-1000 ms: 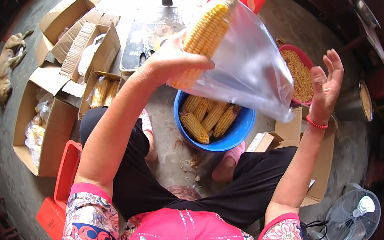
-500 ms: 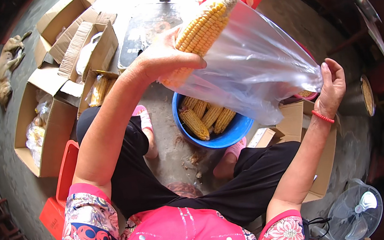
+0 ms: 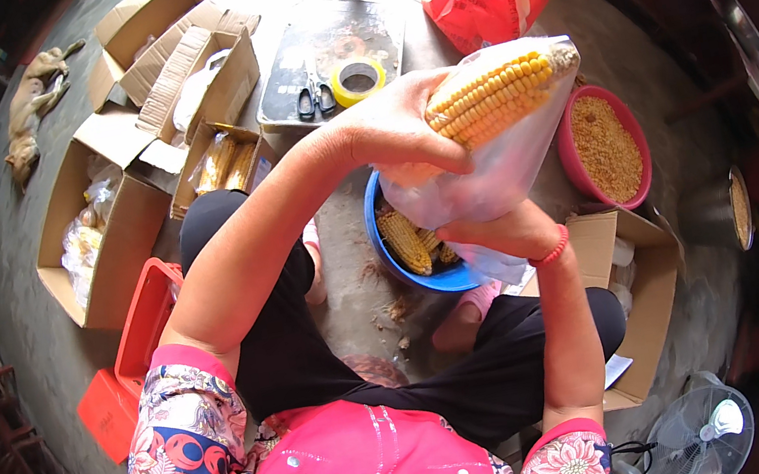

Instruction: The person packs dried corn cobs into plastic bags, handling one cob at a time and placing the bagged corn into a red crate.

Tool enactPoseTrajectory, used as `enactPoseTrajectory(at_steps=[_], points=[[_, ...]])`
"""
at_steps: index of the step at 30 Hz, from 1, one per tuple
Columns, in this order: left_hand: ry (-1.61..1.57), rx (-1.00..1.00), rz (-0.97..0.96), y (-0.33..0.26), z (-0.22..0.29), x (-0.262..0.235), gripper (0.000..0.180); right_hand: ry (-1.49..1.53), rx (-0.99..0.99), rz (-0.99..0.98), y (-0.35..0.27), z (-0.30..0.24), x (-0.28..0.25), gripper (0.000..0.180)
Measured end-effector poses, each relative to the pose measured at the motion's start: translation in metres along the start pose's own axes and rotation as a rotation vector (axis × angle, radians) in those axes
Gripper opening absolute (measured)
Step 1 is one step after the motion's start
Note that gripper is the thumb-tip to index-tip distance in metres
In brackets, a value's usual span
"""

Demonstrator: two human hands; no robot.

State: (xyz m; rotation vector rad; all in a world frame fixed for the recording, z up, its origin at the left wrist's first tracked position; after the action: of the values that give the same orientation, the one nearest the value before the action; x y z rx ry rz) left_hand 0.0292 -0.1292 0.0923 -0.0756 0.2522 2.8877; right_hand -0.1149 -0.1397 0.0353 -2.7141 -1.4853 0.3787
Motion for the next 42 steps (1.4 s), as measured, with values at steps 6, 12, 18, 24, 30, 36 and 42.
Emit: enactPoseTrajectory(at_steps=[6, 12, 18, 24, 30, 36, 42], points=[[-0.145, 0.001, 0.154, -0.006, -0.005, -0.021, 0.052, 0.095, -0.283, 0.357, -0.014, -0.005, -0.100, 0.037], [-0.413, 0.166, 0.184, 0.018, -0.021, 0.016, 0.049, 0.375, -0.412, 0.586, -0.032, 0.039, -0.133, 0.044], [-1.038, 0.214, 0.025, 0.019, -0.006, 0.065, 0.061, -1.050, 0.001, 0.893, -0.033, 0.111, -0.166, 0.055], [-0.488, 0.229, 0.293, 0.016, -0.002, 0.019, 0.060, -0.062, -0.309, 0.417, -0.012, 0.037, -0.125, 0.047], [-0.250, 0.062, 0.598, -0.119, 0.029, -0.103, 0.040, -0.189, -0.206, 0.362, -0.008, -0.010, -0.092, 0.024], [-0.398, -0.263, 1.132, -0.366, -0.063, -0.158, 0.047, -0.179, -0.157, 0.209, -0.005, -0.018, -0.064, 0.017], [-0.590, -0.577, 1.574, -0.556, -0.206, -0.085, 0.039, -0.091, -0.074, 0.154, 0.003, -0.010, -0.053, 0.017]])
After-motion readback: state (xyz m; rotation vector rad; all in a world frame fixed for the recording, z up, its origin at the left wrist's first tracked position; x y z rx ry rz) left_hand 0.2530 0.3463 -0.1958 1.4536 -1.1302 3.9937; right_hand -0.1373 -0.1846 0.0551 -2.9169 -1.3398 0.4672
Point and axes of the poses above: each hand's wrist, its own y-axis towards the middle knuckle, its own x-axis out of the palm, z = x × y, the point moved 6 cm from there along y, towards the middle knuckle, and after that the axes turned 7 degrees about y, right-handed, at the moved point
